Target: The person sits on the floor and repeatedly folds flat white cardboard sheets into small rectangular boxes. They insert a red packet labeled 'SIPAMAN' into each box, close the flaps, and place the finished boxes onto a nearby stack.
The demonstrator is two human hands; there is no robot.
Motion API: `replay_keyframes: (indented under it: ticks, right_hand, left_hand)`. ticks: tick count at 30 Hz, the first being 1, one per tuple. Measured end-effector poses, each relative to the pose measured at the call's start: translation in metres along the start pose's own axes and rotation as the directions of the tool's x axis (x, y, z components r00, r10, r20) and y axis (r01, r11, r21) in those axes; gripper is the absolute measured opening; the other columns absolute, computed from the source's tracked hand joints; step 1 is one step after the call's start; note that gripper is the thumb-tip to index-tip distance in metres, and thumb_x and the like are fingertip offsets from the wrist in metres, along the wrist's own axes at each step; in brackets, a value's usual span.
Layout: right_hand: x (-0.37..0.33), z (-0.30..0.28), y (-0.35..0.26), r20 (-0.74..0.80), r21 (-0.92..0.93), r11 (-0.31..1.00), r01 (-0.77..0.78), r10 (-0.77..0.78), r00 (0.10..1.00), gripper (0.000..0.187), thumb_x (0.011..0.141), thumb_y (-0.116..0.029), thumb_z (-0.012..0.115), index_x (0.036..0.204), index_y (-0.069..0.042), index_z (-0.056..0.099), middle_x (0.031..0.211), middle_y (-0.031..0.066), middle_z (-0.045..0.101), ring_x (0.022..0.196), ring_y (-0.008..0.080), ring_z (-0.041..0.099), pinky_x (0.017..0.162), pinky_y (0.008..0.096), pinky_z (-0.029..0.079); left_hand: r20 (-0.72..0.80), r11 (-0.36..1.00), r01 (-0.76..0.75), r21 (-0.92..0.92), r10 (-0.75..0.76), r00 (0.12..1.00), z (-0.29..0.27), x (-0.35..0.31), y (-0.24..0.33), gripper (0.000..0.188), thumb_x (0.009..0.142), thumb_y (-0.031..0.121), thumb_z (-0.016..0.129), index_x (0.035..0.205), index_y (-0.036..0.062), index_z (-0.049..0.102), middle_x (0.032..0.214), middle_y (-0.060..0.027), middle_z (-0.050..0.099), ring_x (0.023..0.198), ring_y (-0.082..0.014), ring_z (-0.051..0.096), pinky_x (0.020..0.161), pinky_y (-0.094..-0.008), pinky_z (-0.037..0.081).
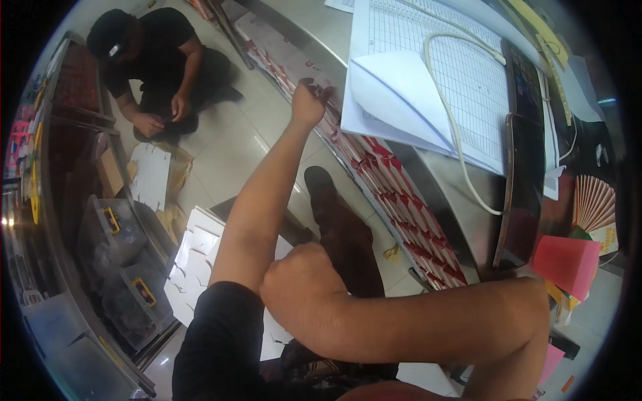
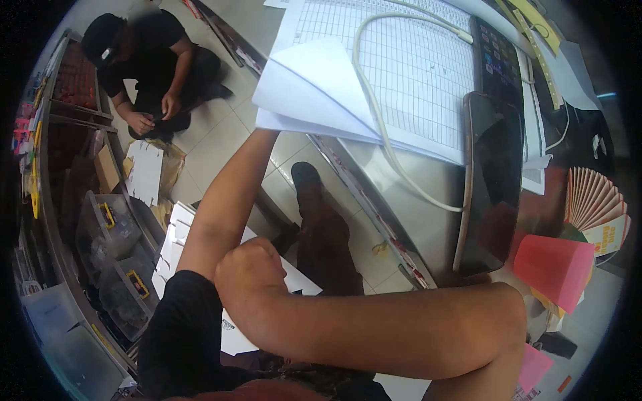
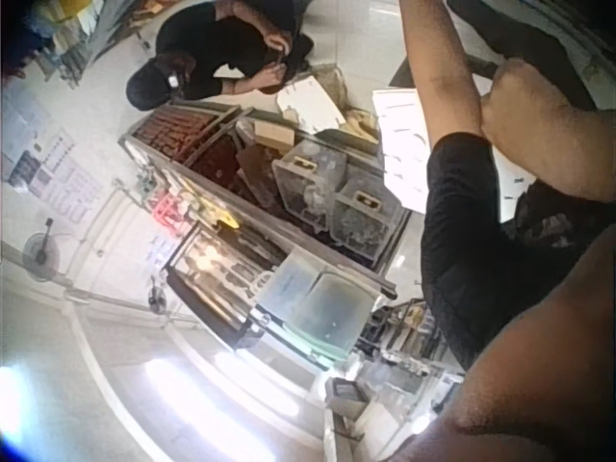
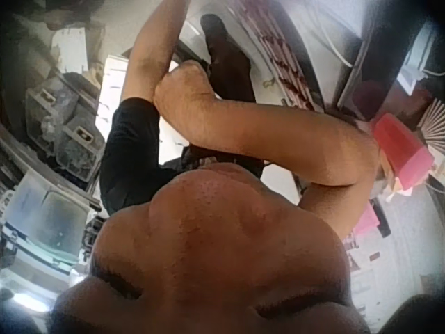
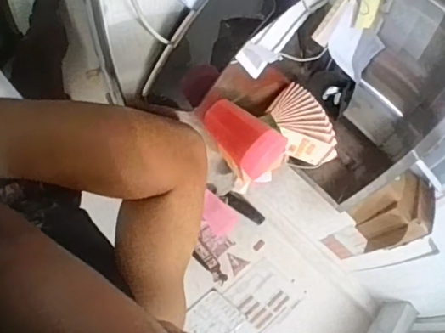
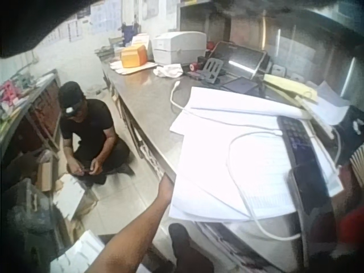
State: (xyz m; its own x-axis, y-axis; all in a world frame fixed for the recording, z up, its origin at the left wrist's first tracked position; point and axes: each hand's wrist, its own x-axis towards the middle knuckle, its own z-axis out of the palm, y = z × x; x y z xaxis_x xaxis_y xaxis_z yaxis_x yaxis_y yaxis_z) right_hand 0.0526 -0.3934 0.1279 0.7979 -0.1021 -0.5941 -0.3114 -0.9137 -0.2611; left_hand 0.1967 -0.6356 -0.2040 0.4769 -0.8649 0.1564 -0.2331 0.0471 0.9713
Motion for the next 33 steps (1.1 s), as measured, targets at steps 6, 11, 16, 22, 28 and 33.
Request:
replay_keyframes:
  ticks: [6, 11, 16, 22, 28, 33]
  right_hand:
    - [0.011, 0.013, 0.018, -0.123, -0.074, 0.997, -0.002, -0.007, 0.992, 0.017, 0.087, -0.013, 0.069, 0.097, -0.008, 0.082, 0.097, 0.0092, 0.080, 0.091, 0.0257, 0.078, 0.071, 0.0408, 0.059]
    - [0.031, 0.017, 0.031, -0.119, -0.228, 0.974, -0.017, -0.010, 0.993, 0.038, 0.097, -0.038, 0.068, 0.112, -0.004, 0.076, 0.105, 0.0163, 0.078, 0.098, 0.0337, 0.077, 0.081, 0.0482, 0.060]
    - [0.042, 0.047, 0.025, -0.357, -0.052, 0.996, -0.065, 0.043, 0.933, 0.044, 0.098, -0.033, 0.066, 0.126, 0.000, 0.065, 0.109, 0.0211, 0.075, 0.104, 0.0412, 0.073, 0.092, 0.0510, 0.057]
    - [0.096, 0.125, -0.006, -0.582, 0.435, 0.899, -0.056, 0.328, 0.744, 0.073, 0.093, -0.034, 0.074, 0.147, 0.005, 0.044, 0.140, 0.0320, 0.056, 0.130, 0.0449, 0.057, 0.110, 0.0485, 0.047]
    - [0.114, 0.174, -0.035, -0.499, 0.607, 0.764, -0.217, 0.579, 0.645, 0.089, 0.092, -0.034, 0.076, 0.158, 0.004, 0.030, 0.150, 0.0295, 0.048, 0.139, 0.0428, 0.050, 0.116, 0.0473, 0.043]
    - [0.097, 0.171, -0.035, -0.628, 0.553, 0.825, -0.118, 0.506, 0.592, 0.067, 0.090, -0.022, 0.077, 0.145, 0.003, 0.048, 0.144, 0.0254, 0.054, 0.134, 0.0423, 0.053, 0.113, 0.0483, 0.045]
  left_hand:
    - [0.076, 0.982, 0.021, 0.186, -0.036, 0.996, -0.091, -0.077, 0.092, 0.051, 0.096, 0.027, 0.074, 0.135, -0.0014, 0.057, 0.116, -0.0203, 0.073, 0.105, -0.0319, 0.073, 0.091, -0.0406, 0.056]
    - [0.010, 0.985, 0.078, 0.155, -0.080, 0.997, -0.212, -0.257, 0.202, 0.039, 0.101, 0.019, 0.069, 0.135, 0.0035, 0.060, 0.127, -0.0151, 0.071, 0.122, -0.0245, 0.067, 0.100, -0.0400, 0.054]
    - [-0.520, 0.864, 0.424, 0.273, -0.238, 0.820, -0.293, -0.466, 0.235, 0.047, 0.096, 0.011, 0.069, 0.140, -0.0013, 0.056, 0.143, -0.0205, 0.058, 0.134, -0.0342, 0.054, 0.111, -0.0463, 0.046]
    - [-0.770, 0.603, 0.680, 0.417, -0.164, 0.617, -0.328, -0.601, 0.202, 0.073, 0.090, 0.016, 0.074, 0.153, -0.0044, 0.042, 0.154, -0.0287, 0.044, 0.145, -0.0450, 0.039, 0.123, -0.0535, 0.026]
    - [-0.665, 0.719, 0.647, 0.253, -0.356, 0.656, -0.344, -0.610, 0.179, 0.074, 0.090, 0.016, 0.074, 0.153, -0.0069, 0.041, 0.144, -0.0279, 0.050, 0.132, -0.0427, 0.054, 0.111, -0.0464, 0.046]
    - [-0.658, 0.742, 0.579, 0.338, -0.254, 0.709, -0.340, -0.613, 0.169, 0.074, 0.092, 0.014, 0.071, 0.155, -0.0050, 0.039, 0.145, -0.0281, 0.049, 0.134, -0.0426, 0.052, 0.114, -0.0465, 0.043]
